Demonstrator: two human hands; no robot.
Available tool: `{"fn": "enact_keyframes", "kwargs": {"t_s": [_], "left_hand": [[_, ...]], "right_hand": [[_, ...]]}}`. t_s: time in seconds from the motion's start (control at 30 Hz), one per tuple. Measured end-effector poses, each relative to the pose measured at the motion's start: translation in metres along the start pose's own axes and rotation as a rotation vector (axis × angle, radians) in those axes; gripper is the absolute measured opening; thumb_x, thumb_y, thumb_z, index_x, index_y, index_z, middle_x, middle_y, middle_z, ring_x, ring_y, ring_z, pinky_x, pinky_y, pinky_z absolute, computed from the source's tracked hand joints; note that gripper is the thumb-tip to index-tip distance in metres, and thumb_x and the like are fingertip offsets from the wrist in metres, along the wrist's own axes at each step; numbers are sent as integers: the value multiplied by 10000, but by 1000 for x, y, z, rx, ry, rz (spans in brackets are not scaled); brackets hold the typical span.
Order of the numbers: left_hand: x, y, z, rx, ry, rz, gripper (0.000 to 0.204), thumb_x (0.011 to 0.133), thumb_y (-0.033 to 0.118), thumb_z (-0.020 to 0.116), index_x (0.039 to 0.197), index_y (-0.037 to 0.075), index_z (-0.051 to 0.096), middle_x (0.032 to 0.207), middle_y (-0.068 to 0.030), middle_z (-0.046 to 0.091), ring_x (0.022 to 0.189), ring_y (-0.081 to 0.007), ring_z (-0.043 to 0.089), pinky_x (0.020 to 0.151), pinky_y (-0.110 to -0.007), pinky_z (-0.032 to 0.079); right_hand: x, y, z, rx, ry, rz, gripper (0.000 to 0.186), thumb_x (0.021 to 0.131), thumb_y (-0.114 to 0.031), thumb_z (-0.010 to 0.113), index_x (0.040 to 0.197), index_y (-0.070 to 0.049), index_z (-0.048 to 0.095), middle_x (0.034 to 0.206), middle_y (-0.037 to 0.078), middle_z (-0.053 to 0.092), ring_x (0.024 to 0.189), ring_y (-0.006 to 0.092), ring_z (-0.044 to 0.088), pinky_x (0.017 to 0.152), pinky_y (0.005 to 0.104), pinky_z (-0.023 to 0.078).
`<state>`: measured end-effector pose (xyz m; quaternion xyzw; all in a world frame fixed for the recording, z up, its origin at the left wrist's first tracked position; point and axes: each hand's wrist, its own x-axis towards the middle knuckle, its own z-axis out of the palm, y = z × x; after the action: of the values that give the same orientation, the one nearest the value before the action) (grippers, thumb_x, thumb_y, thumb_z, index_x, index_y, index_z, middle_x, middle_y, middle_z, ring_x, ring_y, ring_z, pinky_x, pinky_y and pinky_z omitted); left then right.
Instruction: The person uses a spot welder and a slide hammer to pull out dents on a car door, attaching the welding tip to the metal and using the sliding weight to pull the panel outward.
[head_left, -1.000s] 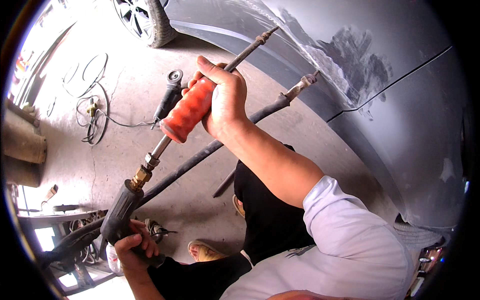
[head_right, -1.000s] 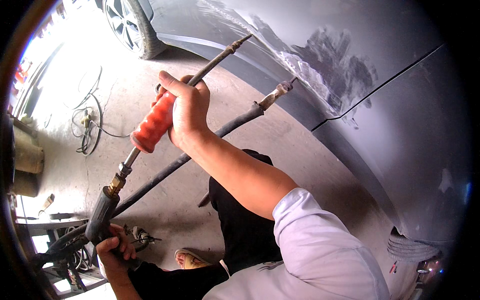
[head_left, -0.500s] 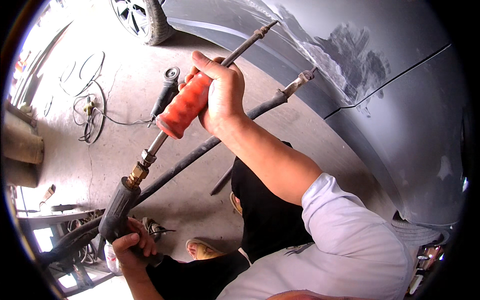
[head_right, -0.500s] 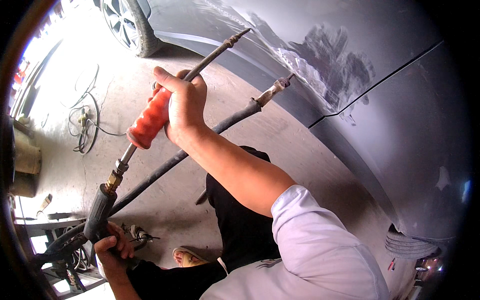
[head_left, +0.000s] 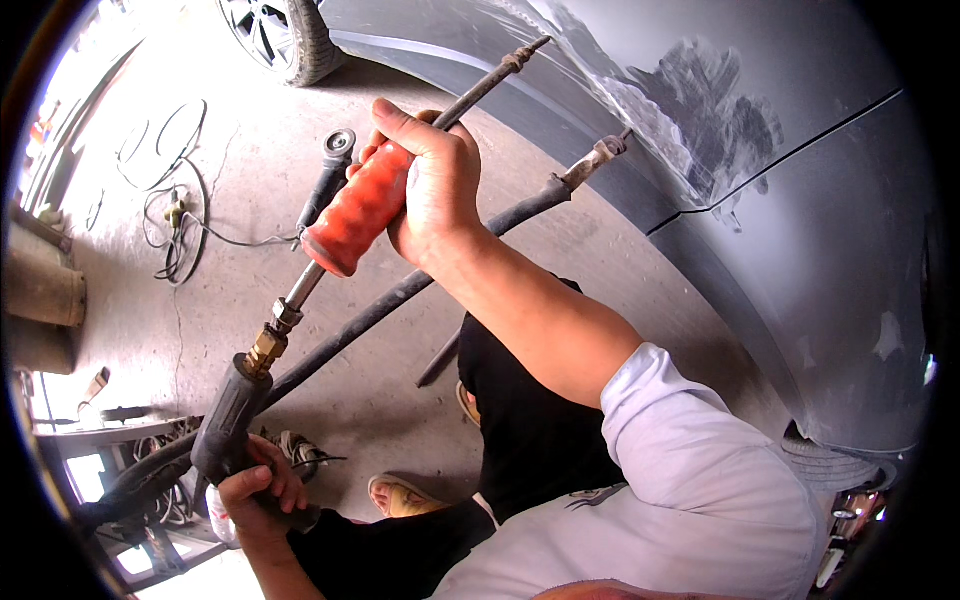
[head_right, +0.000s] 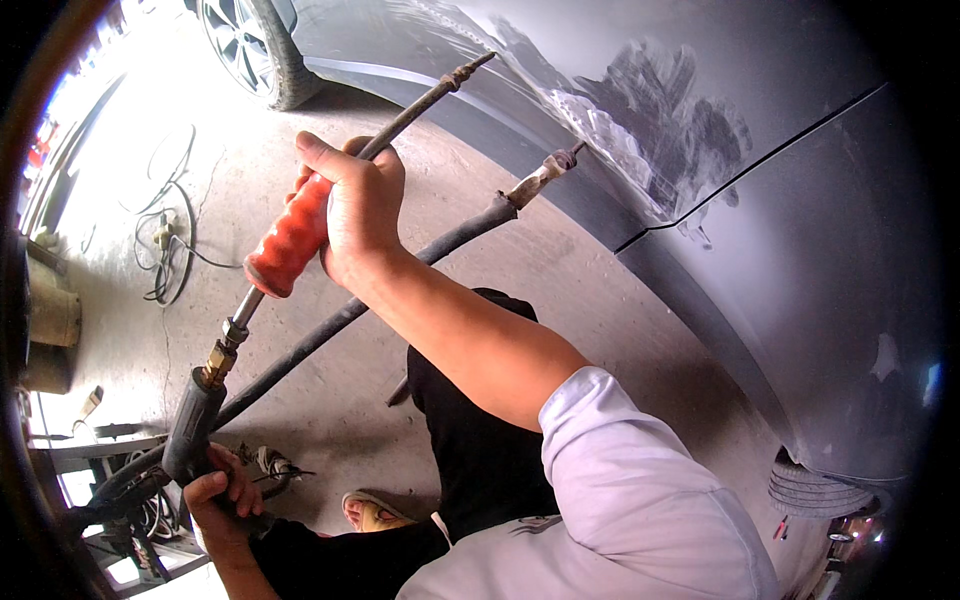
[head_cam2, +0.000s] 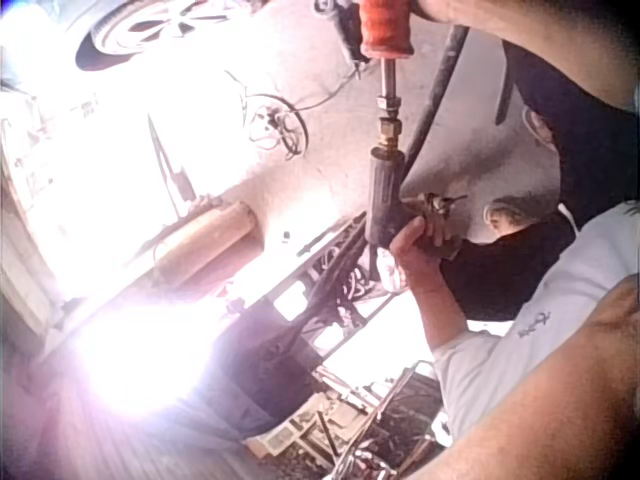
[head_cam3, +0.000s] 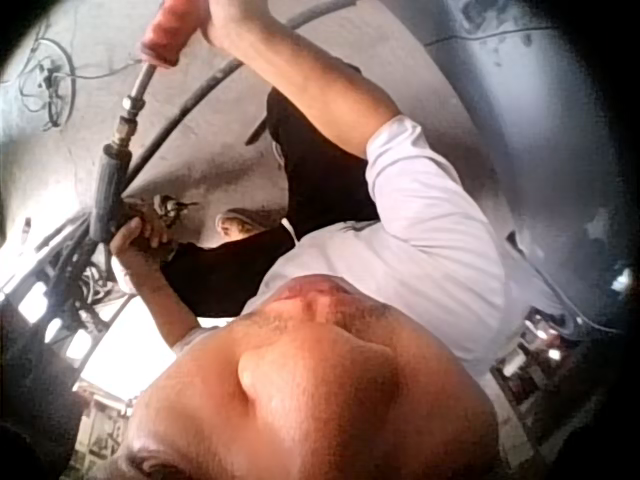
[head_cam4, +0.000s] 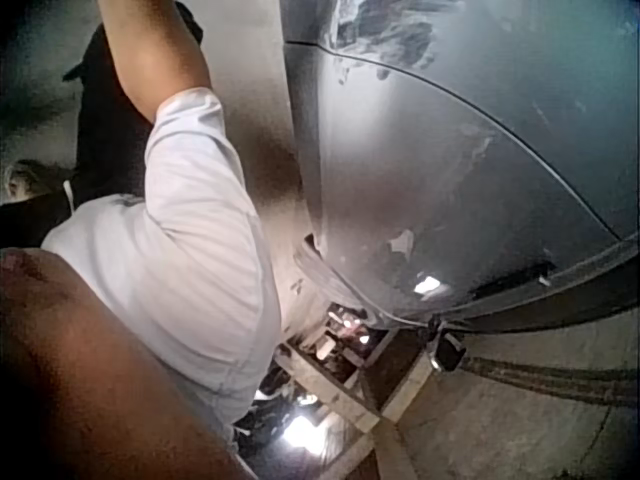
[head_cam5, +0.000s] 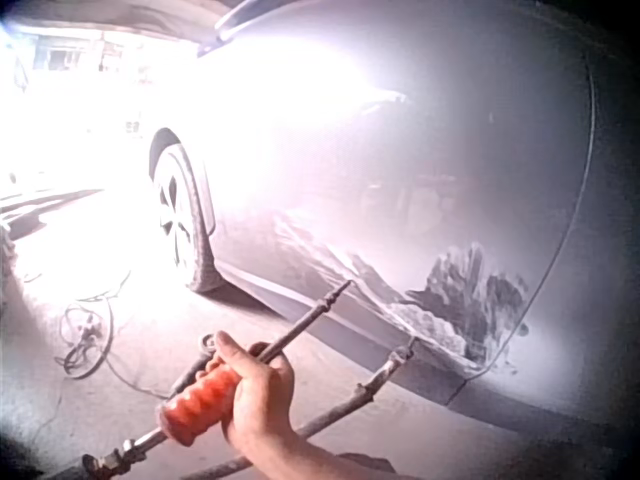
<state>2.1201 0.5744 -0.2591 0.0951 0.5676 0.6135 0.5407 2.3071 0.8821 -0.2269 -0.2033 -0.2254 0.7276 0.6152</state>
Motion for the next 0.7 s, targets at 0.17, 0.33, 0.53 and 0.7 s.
{"fn": "enact_keyframes", "kwargs": {"t_s": [0.17,0.33,0.53,0.7], "left_hand": [[-1,0,2,-6,-30,25,299,678,196,699,852,19,532,554,-77,437,353,-187,421,355,-357,451],[-2,0,1,-15,-50,24,297,681,194,703,851,30,522,567,-75,439,354,-183,422,356,-356,451],[-1,1,2,-51,-50,-10,292,666,176,707,850,51,519,574,-63,439,357,-184,424,358,-352,442],[0,0,2,-32,14,-30,311,644,171,706,883,42,554,568,-61,437,362,-193,429,359,-356,433]], "right_hand": [[1,2,-5,-3,-10,10,389,811,-81,800,719,-139,426,678,74,553,546,194,567,569,373,546],[-1,0,-4,-10,-20,23,387,814,-87,802,733,-135,427,689,76,558,558,196,577,574,375,550],[1,1,-5,-4,-36,9,380,814,-87,803,750,-128,431,693,80,560,563,199,582,578,371,551],[4,8,-13,-83,-6,11,322,853,-195,782,709,-93,513,705,100,584,624,241,597,656,413,545]]}}
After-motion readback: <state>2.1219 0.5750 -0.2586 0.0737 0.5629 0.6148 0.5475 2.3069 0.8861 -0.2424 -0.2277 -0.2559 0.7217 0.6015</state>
